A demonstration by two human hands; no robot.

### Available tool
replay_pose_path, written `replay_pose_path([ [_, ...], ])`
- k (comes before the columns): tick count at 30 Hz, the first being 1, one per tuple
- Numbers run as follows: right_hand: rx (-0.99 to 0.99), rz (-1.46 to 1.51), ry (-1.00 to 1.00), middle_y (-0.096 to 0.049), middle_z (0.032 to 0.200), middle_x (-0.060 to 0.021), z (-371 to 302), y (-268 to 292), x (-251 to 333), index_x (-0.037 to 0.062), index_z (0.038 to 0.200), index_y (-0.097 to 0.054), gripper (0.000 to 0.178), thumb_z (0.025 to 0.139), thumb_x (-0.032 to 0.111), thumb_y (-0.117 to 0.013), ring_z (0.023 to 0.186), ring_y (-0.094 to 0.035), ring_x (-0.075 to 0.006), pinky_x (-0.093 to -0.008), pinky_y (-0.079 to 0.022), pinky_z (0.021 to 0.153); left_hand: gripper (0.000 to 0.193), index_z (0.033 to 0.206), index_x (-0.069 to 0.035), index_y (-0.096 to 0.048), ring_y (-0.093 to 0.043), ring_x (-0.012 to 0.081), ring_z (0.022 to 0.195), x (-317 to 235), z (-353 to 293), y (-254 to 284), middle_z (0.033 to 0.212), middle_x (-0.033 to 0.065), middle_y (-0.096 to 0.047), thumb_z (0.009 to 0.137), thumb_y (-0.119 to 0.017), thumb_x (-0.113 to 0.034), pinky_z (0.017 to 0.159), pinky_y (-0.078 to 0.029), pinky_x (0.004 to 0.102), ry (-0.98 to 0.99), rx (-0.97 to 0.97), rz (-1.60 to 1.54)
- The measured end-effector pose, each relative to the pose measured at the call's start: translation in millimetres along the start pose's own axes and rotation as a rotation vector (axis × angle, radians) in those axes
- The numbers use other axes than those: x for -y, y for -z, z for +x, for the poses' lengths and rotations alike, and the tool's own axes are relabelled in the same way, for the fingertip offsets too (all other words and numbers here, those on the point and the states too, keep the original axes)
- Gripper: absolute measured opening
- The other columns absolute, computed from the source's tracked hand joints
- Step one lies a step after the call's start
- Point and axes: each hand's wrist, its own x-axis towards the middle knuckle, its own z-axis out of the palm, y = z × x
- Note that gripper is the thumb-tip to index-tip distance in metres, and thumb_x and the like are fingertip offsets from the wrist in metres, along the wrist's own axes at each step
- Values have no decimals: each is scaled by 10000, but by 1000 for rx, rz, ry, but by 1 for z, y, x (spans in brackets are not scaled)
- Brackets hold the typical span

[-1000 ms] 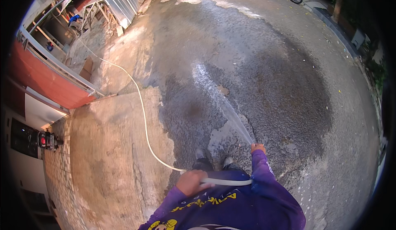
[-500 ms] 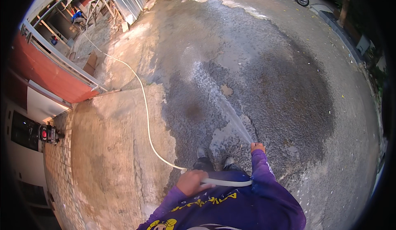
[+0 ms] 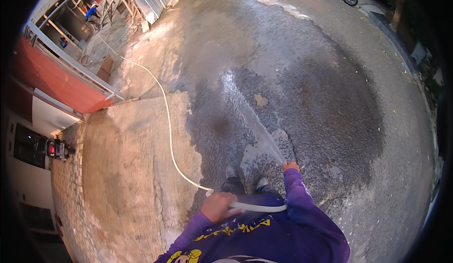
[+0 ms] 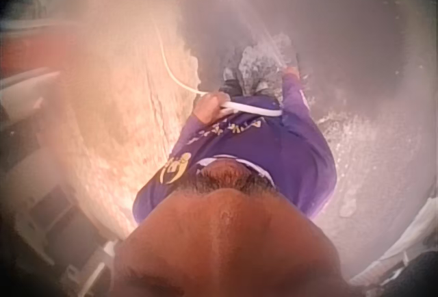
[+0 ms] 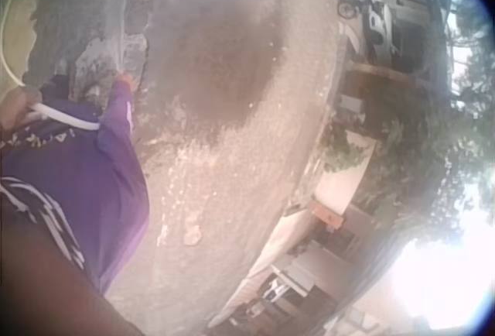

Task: The person uses a hose to spray water on a concrete pavement, moving the stream back and forth to wet and rinse the surface. The person walks forward and backward while maintaining a steady spray, covering a large area of the ground.

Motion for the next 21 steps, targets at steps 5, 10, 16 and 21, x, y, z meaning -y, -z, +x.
replay_pose_path([
  [5, 18, 12, 29, -743, 1001, -202, -5, -2, 13, 136, 1043, -797, 391, 869, 426, -602, 979, -711, -393, -472, -545, 937, 415, 845, -63, -659, -668, 367, 818, -5, -3, 3, 824, 134, -666, 833, -764, -464, 724, -528, 477, 32, -15, 10],
  [10, 15, 22, 45, -738, 965, -213, -1, -10, 15, 122, 1008, -796, 385, 866, 421, -600, 955, -709, -408, -477, -545, 924, 427, 836, -63, -655, -668, 361, 817, -8, -6, 2, 820, 129, -659, 841, -751, -479, 723, -529, 473, 71, -20, 15],
  [16, 54, 3, 58, -738, 1021, -209, 14, -31, 8, 130, 1056, -789, 384, 875, 408, -596, 1001, -703, -396, -472, -530, 956, 422, 837, -66, -654, -666, 352, 810, -14, -7, 7, 809, 120, -654, 837, -758, -475, 717, -527, 469, 89, -36, 9],
  [21, 43, 61, 41, -724, 974, -239, 13, -36, 16, 107, 994, -788, 389, 864, 408, -579, 948, -700, -431, -485, -537, 920, 411, 834, -68, -655, -665, 347, 800, -19, -10, 6, 799, 116, -651, 826, -773, -462, 707, -526, 460, 110, -64, 14],
])
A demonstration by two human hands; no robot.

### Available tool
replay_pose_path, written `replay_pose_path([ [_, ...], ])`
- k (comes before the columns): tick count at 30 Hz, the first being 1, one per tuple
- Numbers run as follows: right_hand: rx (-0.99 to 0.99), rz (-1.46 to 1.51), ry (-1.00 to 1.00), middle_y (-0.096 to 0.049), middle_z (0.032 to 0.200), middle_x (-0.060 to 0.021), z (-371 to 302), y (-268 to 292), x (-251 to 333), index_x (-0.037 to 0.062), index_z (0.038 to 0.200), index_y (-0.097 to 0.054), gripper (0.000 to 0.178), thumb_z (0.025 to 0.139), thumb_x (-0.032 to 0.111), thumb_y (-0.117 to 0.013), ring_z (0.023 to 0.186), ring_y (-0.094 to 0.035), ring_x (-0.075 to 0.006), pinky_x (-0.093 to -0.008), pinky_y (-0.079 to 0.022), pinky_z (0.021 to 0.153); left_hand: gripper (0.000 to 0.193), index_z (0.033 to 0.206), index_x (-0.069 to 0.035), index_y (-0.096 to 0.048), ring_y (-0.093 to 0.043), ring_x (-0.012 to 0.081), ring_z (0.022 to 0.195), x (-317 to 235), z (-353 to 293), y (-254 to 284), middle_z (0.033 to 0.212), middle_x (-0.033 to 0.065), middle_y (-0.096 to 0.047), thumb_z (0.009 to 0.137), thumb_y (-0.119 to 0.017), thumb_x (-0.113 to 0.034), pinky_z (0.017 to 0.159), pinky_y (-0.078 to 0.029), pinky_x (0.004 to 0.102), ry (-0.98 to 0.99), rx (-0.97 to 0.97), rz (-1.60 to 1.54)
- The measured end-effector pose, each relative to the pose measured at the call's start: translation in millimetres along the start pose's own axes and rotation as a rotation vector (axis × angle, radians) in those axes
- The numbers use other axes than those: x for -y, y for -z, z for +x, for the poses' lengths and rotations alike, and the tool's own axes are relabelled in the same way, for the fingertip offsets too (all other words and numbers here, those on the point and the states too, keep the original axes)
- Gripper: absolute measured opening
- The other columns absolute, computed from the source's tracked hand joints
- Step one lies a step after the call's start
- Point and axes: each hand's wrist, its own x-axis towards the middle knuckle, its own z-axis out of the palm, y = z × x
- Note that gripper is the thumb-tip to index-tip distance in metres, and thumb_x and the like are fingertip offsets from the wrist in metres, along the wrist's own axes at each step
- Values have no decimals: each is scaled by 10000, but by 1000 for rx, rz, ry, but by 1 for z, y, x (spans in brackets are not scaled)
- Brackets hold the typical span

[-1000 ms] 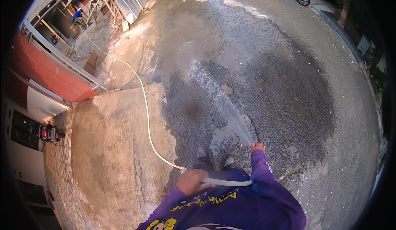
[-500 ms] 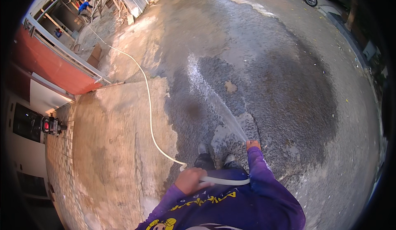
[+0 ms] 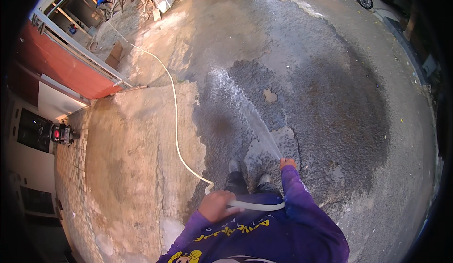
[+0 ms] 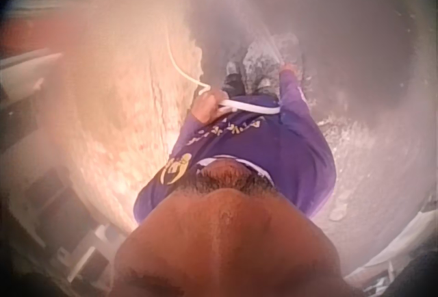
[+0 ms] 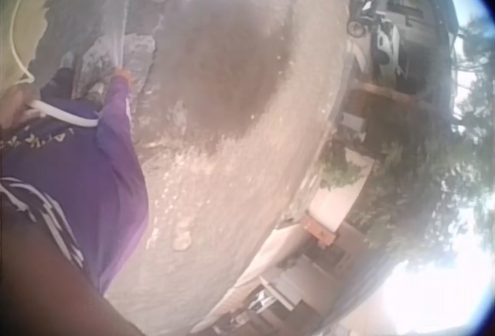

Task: The person uses a hose to spray water on a concrete pavement, moving the stream back and forth to wet and rinse the surface. The person walks forward and backward while maintaining a steady spray, covering a large area of the ground.

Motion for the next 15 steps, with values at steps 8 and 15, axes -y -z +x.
replay_pose_path([
  [8, 24, 27, 105, -713, 991, -254, -4, 1, 27, 97, 986, -783, 406, 860, 406, -552, 952, -684, -455, -503, -528, 909, 409, 832, -69, -659, -669, 346, 807, -2, -6, 3, 806, 117, -657, 814, -785, -458, 713, -525, 457, 38, -33, -3],
  [15, 62, 47, 140, -705, 987, -259, -14, -8, 59, 81, 979, -780, 424, 857, 416, -552, 969, -683, -442, -503, -527, 912, 439, 846, -52, -692, -661, 353, 776, 1, -14, 6, 784, 118, -657, 786, -823, -467, 694, -519, 445, 73, -80, 9],
])
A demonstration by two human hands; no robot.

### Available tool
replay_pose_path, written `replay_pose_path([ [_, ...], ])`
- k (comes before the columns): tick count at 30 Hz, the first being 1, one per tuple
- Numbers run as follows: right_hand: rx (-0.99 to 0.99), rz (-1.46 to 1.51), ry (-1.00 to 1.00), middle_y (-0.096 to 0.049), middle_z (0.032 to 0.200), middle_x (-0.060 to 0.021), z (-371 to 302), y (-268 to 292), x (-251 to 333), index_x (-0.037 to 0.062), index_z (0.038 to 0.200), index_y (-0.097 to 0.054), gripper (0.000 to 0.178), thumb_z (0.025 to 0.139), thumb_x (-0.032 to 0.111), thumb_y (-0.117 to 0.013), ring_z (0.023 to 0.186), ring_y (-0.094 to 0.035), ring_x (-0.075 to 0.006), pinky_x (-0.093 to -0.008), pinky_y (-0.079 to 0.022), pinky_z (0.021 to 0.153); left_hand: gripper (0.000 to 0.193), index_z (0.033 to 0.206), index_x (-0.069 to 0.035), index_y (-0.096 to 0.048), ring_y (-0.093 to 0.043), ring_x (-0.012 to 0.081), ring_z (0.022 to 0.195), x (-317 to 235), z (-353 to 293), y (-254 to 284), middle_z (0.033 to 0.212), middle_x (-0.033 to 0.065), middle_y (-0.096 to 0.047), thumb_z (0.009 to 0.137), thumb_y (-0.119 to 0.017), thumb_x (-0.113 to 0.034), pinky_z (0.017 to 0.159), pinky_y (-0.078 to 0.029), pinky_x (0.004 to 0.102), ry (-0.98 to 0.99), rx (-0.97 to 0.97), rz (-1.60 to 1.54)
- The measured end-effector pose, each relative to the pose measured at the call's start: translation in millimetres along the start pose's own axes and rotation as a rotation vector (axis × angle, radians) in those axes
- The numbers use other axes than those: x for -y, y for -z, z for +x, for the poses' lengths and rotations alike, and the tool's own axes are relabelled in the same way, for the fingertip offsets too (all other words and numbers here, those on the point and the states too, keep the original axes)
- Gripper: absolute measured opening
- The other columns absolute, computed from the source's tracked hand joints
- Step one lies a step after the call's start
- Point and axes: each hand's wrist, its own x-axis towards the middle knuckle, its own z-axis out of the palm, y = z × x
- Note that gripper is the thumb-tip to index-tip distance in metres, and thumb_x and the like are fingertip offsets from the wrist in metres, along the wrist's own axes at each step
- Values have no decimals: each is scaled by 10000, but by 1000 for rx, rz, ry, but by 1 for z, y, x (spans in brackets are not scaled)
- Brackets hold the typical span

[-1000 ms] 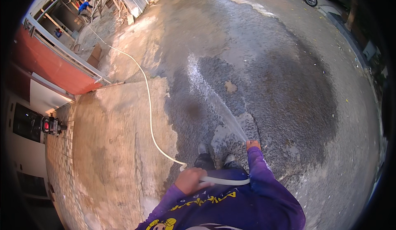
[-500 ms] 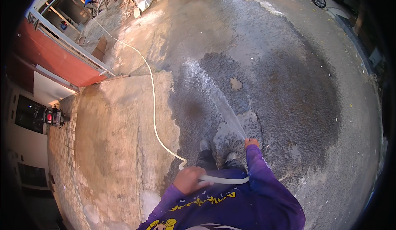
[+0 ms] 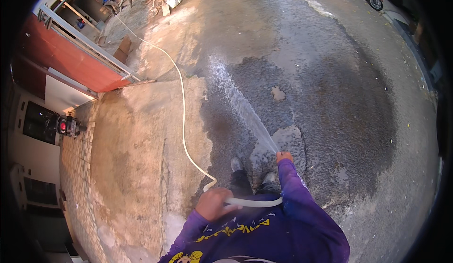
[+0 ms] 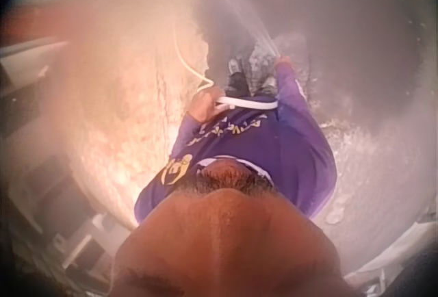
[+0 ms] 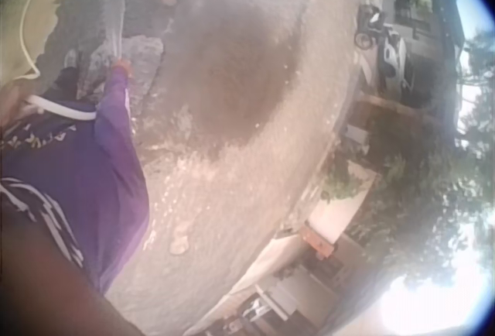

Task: The person uses a hose to spray water on a concrete pavement, moving the stream back and forth to wet and rinse the surface. The person walks forward and backward while maintaining a steady spray, covering a large area of the ground.

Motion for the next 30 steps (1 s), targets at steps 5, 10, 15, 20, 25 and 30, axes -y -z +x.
replay_pose_path([
  [5, -9, -53, 31, -708, 973, -266, 3, -14, 0, 75, 969, -786, 426, 848, 422, -571, 974, -685, -441, -501, -527, 917, 435, 843, -52, -693, -662, 352, 776, 3, -5, 0, 779, 116, -656, 765, -840, -454, 687, -517, 442, 16, -46, -7],
  [10, -36, 17, -31, -711, 938, -264, 1, -32, -5, 67, 914, -785, 403, 826, 411, -594, 942, -690, -443, -506, -531, 903, 445, 857, -59, -688, -671, 354, 822, -2, -8, 5, 830, 127, -677, 786, -814, -480, 727, -531, 444, 83, -13, 12],
  [15, 129, -22, -92, -745, 1070, -192, -5, -28, 9, 135, 1093, -792, 388, 852, 394, -633, 1052, -695, -395, -472, -522, 982, 451, 866, -62, -688, -675, 351, 850, 0, -12, 7, 859, 130, -688, 796, -801, -494, 752, -538, 446, 116, -22, 9],
  [20, 57, -3, -46, -730, 955, -222, -2, -41, 0, 94, 948, -790, 362, 843, 381, -596, 936, -694, -428, -491, -530, 922, 450, 867, -61, -688, -675, 351, 847, 0, -12, 9, 854, 130, -686, 788, -809, -488, 752, -537, 445, 106, -39, 13],
  [25, 6, -32, 59, -725, 889, -229, -9, -47, 10, 92, 885, -798, 369, 843, 385, -577, 861, -697, -433, -492, -531, 893, 440, 863, -61, -689, -673, 351, 837, 4, -14, 10, 839, 131, -682, 786, -814, -475, 744, -534, 446, 100, -57, 2],
  [30, 69, 34, 42, -723, 846, -222, -2, -52, 17, 101, 873, -804, 375, 834, 402, -583, 838, -699, -430, -485, -544, 860, 431, 850, -50, -693, -666, 351, 785, 5, -14, 14, 793, 126, -665, 761, -849, -441, 702, -522, 441, 78, -87, -4],
])
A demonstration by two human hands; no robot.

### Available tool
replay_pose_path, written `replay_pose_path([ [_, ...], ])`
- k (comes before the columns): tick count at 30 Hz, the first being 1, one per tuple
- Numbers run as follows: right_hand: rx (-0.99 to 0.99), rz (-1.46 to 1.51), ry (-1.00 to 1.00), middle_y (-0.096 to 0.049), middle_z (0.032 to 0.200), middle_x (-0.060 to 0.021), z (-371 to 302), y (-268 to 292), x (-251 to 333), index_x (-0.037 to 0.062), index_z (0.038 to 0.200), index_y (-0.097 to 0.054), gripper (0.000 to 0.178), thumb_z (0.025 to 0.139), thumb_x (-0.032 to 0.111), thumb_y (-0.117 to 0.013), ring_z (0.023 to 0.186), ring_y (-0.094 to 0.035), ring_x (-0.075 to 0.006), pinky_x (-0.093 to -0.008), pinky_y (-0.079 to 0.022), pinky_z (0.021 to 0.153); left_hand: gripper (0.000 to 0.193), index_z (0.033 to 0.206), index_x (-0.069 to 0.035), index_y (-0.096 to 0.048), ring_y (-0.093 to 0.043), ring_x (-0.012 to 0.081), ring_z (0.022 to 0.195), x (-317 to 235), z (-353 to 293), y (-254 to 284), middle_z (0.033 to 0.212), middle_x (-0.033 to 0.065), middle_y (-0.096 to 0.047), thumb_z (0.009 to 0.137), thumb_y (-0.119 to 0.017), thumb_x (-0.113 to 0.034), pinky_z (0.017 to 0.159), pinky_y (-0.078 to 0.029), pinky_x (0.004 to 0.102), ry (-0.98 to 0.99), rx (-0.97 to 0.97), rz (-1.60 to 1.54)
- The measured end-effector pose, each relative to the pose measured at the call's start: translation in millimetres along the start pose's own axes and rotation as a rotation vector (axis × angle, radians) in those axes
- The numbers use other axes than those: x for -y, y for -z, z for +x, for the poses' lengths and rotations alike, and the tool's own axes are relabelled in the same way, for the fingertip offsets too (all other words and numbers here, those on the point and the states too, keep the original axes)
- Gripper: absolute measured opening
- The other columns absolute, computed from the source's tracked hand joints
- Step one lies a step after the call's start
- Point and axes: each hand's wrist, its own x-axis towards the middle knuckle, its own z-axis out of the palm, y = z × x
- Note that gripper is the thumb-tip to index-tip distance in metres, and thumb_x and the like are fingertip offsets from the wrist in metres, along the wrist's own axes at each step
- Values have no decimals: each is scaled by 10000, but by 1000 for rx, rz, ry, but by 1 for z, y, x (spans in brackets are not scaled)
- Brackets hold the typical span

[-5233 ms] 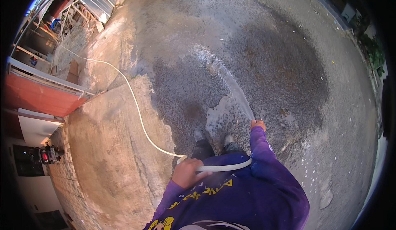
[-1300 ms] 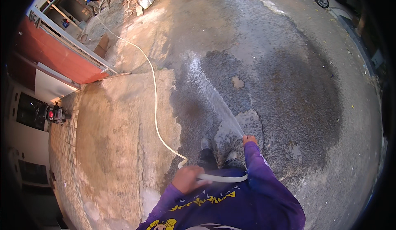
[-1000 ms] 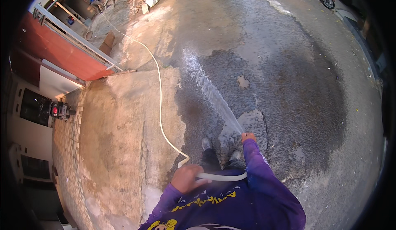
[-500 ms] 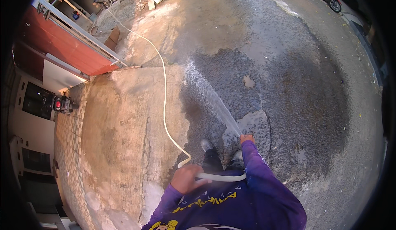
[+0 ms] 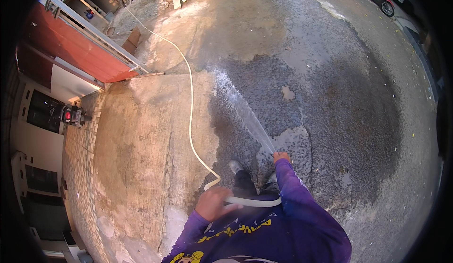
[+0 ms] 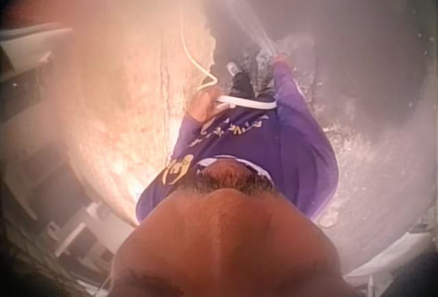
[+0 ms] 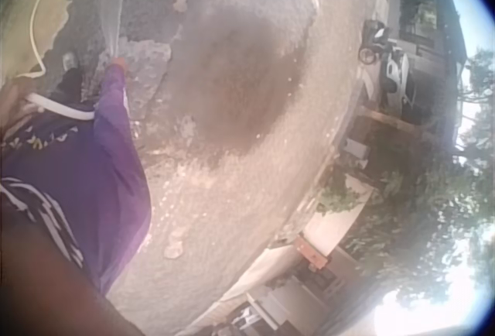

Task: The person uses a hose to spray water on a concrete pavement, moving the stream back and forth to wet and rinse the surface. The person walks forward and backward while maintaining a steady spray, covering a large area of the ground.

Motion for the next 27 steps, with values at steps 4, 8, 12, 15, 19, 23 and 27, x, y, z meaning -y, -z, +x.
replay_pose_path([
  [4, -34, 19, 0, -718, 837, -231, -5, -4, 3, 100, 848, -801, 371, 829, 404, -589, 829, -699, -431, -481, -545, 842, 424, 841, -57, -683, -666, 354, 796, 7, -1, -1, 808, 130, -671, 779, -828, -450, 716, -527, 450, 5, -4, -10],
  [8, -25, -76, -6, -721, 839, -228, 3, -17, -10, 91, 845, -800, 381, 838, 415, -601, 830, -702, -421, -473, -545, 848, 415, 828, -62, -674, -664, 353, 783, 7, 3, 4, 799, 128, -666, 775, -833, -442, 700, -524, 448, -8, 10, 0],
  [12, 62, -77, -78, -741, 851, -198, 2, -21, -8, 89, 849, -806, 402, 848, 441, -612, 843, -715, -391, -465, -547, 874, 411, 816, -70, -665, -663, 348, 780, 4, 3, 6, 794, 126, -661, 775, -833, -443, 698, -523, 444, 14, 1, -25],
  [15, 7, -24, -148, -758, 857, -160, 6, -31, -14, 107, 845, -816, 398, 850, 451, -616, 853, -727, -358, -453, -549, 880, 412, 814, -72, -664, -663, 346, 780, 6, 3, 6, 794, 124, -660, 774, -833, -447, 699, -524, 445, 7, -2, -32],
  [19, 15, -7, -146, -755, 921, -168, 6, -25, -10, 106, 917, -806, 383, 856, 432, -614, 920, -720, -361, -458, -542, 900, 422, 827, -71, -678, -670, 345, 793, 8, 0, 4, 807, 121, -669, 775, -829, -462, 712, -528, 444, 31, 2, -24],
  [23, 104, 6, -139, -729, 1036, -240, -11, 2, 16, 67, 1069, -772, 407, 861, 377, -607, 1018, -693, -413, -493, -524, 938, 434, 844, -68, -693, -676, 346, 807, 6, -1, 5, 821, 119, -679, 779, -820, -478, 726, -533, 442, 50, 6, -24],
  [27, -1, -9, -118, -748, 883, -190, -5, -1, 14, 143, 878, -821, 354, 831, 413, -598, 885, -726, -360, -450, -541, 887, 431, 845, -65, -693, -676, 348, 809, 5, 2, 6, 824, 122, -681, 781, -819, -473, 730, -532, 444, 37, 14, -26],
])
